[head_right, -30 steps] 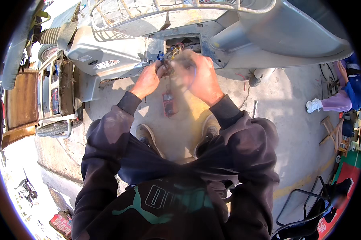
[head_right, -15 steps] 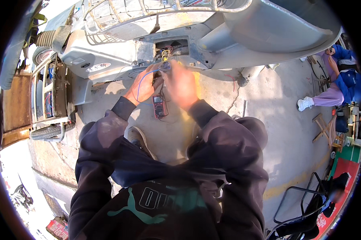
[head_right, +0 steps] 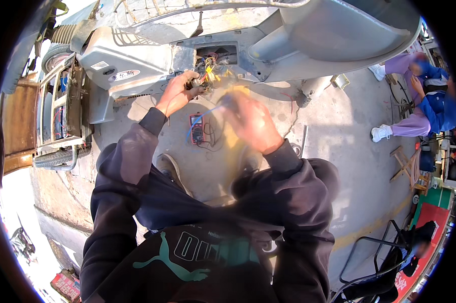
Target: The person squats in front of a scooter and works on the exposed wiring under the seat. They use a multimeter to test connections and handle various wires and a silver cylindrical component, likely a controller or battery, within the scooter's frame.
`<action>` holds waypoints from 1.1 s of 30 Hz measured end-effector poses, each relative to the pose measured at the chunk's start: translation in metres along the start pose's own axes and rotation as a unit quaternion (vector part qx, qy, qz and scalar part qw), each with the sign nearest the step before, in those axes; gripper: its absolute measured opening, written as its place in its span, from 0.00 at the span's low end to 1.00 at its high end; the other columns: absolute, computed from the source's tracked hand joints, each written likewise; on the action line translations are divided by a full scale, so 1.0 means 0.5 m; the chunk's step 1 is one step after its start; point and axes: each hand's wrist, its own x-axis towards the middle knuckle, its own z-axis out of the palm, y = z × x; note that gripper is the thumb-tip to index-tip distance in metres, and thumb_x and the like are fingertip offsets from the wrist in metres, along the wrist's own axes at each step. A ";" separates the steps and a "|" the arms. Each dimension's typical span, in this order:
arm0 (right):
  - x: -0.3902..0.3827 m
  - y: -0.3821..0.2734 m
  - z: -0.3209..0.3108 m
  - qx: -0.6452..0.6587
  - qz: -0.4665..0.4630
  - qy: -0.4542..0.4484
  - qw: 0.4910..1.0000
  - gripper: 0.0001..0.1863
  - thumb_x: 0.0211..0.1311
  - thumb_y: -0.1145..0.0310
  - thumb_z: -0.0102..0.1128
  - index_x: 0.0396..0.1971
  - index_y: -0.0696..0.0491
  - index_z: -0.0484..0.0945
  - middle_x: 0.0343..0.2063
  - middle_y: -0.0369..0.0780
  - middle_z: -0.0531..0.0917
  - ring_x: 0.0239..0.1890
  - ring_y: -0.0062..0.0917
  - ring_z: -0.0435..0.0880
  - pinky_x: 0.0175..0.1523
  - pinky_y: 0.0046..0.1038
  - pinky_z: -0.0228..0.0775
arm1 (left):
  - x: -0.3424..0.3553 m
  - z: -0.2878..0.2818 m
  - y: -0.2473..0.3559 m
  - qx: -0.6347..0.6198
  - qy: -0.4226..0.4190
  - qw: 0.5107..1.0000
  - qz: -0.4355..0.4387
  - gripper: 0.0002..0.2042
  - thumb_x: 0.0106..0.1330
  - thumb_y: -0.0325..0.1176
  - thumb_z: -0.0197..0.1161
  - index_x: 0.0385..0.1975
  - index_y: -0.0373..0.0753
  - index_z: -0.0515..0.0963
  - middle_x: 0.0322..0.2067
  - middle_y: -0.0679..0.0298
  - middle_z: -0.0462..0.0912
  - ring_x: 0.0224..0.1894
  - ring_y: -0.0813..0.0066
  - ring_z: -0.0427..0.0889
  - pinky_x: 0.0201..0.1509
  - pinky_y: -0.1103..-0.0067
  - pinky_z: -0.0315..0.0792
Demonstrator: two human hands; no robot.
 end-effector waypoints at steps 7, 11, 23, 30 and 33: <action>-0.328 0.288 0.437 -0.075 0.078 -0.316 0.943 0.12 0.64 0.67 0.56 0.42 0.57 0.79 0.38 0.52 0.84 0.37 0.47 0.85 0.43 0.45 0.75 | 0.064 0.008 -0.022 0.005 0.078 0.997 0.011 0.23 0.62 0.39 0.67 0.54 0.31 0.77 0.47 0.44 0.84 0.53 0.49 0.82 0.57 0.66 0.73; -0.383 0.292 0.459 -0.188 0.093 -0.308 0.928 0.11 0.62 0.69 0.53 0.40 0.56 0.79 0.39 0.53 0.84 0.43 0.47 0.84 0.48 0.45 0.75 | 0.081 -0.040 -0.019 0.069 0.031 0.997 -0.023 0.21 0.63 0.42 0.67 0.48 0.32 0.80 0.41 0.49 0.86 0.45 0.54 0.85 0.51 0.68 0.74; -0.011 0.248 0.276 0.343 0.268 0.137 0.890 0.34 0.66 0.68 0.61 0.69 0.60 0.60 0.60 0.46 0.78 0.59 0.29 0.77 0.60 0.30 0.69 | 0.103 -0.096 -0.099 0.074 -0.057 0.995 -0.034 0.27 0.69 0.47 0.62 0.56 0.26 0.75 0.42 0.49 0.84 0.45 0.63 0.82 0.51 0.71 0.73; 0.073 0.222 0.279 0.433 0.235 0.166 0.854 0.24 0.71 0.58 0.60 0.61 0.56 0.72 0.57 0.41 0.79 0.62 0.29 0.75 0.65 0.36 0.67 | 0.100 -0.067 -0.083 0.158 -0.014 0.987 -0.016 0.28 0.71 0.50 0.56 0.58 0.30 0.74 0.53 0.40 0.79 0.60 0.46 0.76 0.64 0.65 0.68; 0.092 0.219 0.291 0.430 0.254 0.194 0.844 0.22 0.74 0.55 0.55 0.55 0.58 0.75 0.52 0.42 0.82 0.59 0.31 0.79 0.63 0.37 0.70 | 0.097 -0.071 -0.100 0.135 0.007 0.990 0.030 0.30 0.72 0.52 0.56 0.56 0.25 0.74 0.52 0.37 0.79 0.57 0.46 0.78 0.61 0.65 0.70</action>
